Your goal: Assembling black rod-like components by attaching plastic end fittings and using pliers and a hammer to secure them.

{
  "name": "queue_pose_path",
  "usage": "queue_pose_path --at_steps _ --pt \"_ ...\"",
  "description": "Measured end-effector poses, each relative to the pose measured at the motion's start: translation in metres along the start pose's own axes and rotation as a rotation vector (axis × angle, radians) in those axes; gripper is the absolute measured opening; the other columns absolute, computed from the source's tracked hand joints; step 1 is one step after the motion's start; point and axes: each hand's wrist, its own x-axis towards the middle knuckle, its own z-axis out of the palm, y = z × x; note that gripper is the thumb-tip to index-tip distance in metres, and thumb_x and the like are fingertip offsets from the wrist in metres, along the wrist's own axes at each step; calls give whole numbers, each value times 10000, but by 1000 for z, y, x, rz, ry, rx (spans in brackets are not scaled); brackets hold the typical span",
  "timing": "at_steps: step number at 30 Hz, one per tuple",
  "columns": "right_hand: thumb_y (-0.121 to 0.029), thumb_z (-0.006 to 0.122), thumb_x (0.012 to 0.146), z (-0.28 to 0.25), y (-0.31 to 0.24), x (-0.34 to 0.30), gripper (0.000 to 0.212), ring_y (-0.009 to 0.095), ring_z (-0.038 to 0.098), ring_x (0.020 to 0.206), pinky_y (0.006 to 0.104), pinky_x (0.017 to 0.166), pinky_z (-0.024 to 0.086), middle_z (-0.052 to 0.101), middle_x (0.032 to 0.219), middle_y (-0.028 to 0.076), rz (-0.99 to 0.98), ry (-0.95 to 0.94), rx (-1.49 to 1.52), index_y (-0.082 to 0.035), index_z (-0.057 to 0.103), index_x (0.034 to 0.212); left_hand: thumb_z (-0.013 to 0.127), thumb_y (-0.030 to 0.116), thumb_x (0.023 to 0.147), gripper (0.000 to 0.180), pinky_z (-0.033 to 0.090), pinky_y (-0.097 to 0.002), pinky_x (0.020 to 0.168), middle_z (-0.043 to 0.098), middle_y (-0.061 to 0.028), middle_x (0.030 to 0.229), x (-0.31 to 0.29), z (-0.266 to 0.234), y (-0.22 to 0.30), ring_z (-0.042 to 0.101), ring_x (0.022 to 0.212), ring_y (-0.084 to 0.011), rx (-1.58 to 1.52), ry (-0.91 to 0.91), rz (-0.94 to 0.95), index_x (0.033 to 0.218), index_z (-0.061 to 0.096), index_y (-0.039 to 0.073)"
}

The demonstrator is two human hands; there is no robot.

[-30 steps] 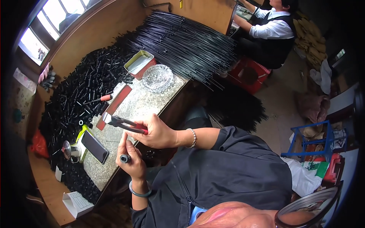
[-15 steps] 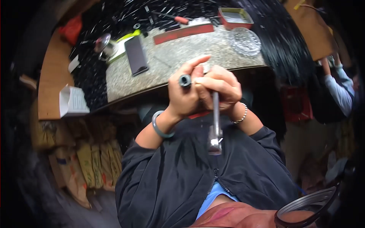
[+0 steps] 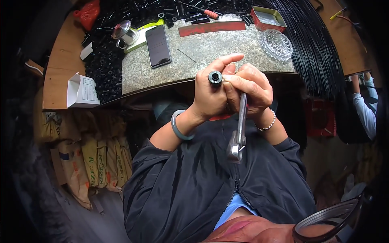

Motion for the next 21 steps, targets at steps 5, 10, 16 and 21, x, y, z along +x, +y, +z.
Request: queue_pose_path --at_steps 5,10,16,21 --pt "-4 701 722 -6 0 3 243 175 497 532 280 489 383 567 692 70 -53 -84 -52 -5 614 948 472 114 938 229 266 -190 463 406 77 594 0 0 2 338 557 -2 18 -3 -56 1082 602 -7" --pt "-23 708 715 -4 1 0 244 176 494 531 280 487 378 565 687 66 -27 -58 -46 -5 618 941 469 104 938 225 257 -192 461 400 78 592 0 1 1 329 555 -1 -11 1 -72 1083 602 -6" --pt "-43 708 701 -8 -4 9 219 178 514 552 277 502 391 572 695 77 8 -125 -90 -1 633 903 509 130 919 234 308 -193 483 447 66 619 0 -1 -2 379 572 -15 7 -1 -62 1084 602 -8" --pt "-93 743 680 -16 0 21 223 130 583 631 226 541 443 633 745 58 376 -236 164 -28 633 862 647 207 792 382 490 -288 705 642 -136 851 0 -8 10 641 797 -187 61 -70 -53 1105 579 -2"
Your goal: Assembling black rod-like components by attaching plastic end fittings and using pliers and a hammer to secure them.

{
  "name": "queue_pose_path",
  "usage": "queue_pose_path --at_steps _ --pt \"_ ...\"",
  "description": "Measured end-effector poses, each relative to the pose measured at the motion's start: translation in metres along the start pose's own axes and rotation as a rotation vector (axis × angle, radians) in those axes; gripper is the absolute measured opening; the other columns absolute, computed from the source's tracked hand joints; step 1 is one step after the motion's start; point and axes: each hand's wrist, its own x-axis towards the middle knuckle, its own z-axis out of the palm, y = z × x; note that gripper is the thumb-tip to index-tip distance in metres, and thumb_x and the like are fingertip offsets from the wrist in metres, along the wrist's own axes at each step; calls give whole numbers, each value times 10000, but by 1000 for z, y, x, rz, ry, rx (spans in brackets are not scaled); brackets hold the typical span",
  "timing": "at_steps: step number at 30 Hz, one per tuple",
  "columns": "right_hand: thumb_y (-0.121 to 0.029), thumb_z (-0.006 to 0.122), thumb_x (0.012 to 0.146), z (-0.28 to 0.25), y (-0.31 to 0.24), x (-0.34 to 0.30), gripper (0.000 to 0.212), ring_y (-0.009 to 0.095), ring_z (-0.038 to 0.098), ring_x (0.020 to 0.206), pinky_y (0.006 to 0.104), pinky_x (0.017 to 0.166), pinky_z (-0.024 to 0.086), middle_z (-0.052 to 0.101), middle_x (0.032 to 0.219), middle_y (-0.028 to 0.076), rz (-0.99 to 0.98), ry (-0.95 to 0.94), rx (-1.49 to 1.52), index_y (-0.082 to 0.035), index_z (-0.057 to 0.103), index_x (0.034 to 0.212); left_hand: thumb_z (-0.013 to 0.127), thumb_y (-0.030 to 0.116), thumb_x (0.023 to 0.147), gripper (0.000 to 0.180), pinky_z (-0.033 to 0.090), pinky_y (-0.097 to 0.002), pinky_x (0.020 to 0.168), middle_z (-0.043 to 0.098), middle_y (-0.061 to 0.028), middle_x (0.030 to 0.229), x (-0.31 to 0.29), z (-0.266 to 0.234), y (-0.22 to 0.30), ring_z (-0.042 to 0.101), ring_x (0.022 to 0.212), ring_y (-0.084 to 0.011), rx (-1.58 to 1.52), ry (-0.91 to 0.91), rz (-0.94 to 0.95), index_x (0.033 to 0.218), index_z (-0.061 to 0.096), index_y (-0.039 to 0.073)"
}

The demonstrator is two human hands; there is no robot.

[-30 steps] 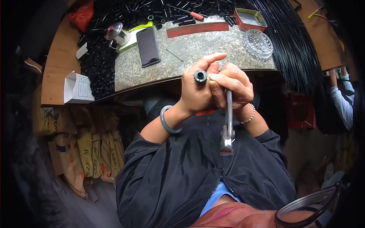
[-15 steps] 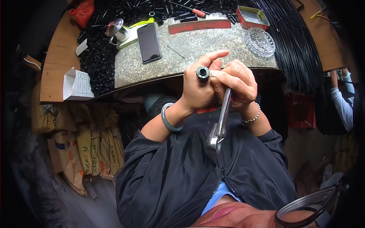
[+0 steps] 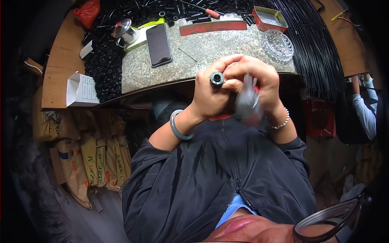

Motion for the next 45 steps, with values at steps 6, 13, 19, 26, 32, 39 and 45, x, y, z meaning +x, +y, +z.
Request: queue_pose_path --at_steps 6,13,19,26,32,39,45 --pt "-144 722 761 -17 -22 15 319 61 452 582 202 533 389 525 681 -5 417 -47 -8 -15 578 1014 543 160 892 276 464 -273 668 634 -99 812 5 -3 -5 575 711 -131 -124 40 -126 1105 593 -9" --pt "-107 441 940 -62 -47 -12 395 126 621 702 238 645 497 615 865 84 792 -541 304 0 386 1316 452 137 955 303 285 -165 405 431 62 552 11 -13 -14 337 438 1 -268 107 -138 1176 524 -58" --pt "-160 484 936 -66 -56 0 331 119 602 698 252 659 497 609 795 70 907 -700 235 12 444 1217 461 143 949 268 273 -179 426 448 72 554 15 -7 -10 366 467 7 -209 99 -137 1116 595 -19" --pt "-165 471 940 -81 -69 27 275 80 526 601 229 571 464 529 687 25 1034 -821 101 1 470 1159 463 145 947 260 284 -180 431 457 68 546 15 -2 -10 387 468 -1 -163 97 -125 1102 609 -5" --pt "-205 456 952 -77 -74 38 226 68 496 509 213 496 433 487 576 -1 1248 -858 40 4 500 1024 467 133 944 246 271 -185 430 444 80 556 17 -3 -13 355 464 2 -62 86 -50 1077 617 -8" --pt "-208 449 954 -62 -48 -2 223 62 467 489 206 477 388 470 558 3 712 -649 108 6 497 994 449 159 956 271 257 -176 418 437 78 532 20 -7 -2 353 451 15 -255 89 -158 1081 604 -23" --pt "-213 463 951 -69 -65 20 217 58 370 487 224 459 348 427 550 -11 829 -689 -71 -11 482 874 461 156 949 254 254 -178 418 454 71 548 20 -11 -2 358 455 11 -163 83 -152 1040 620 -21"
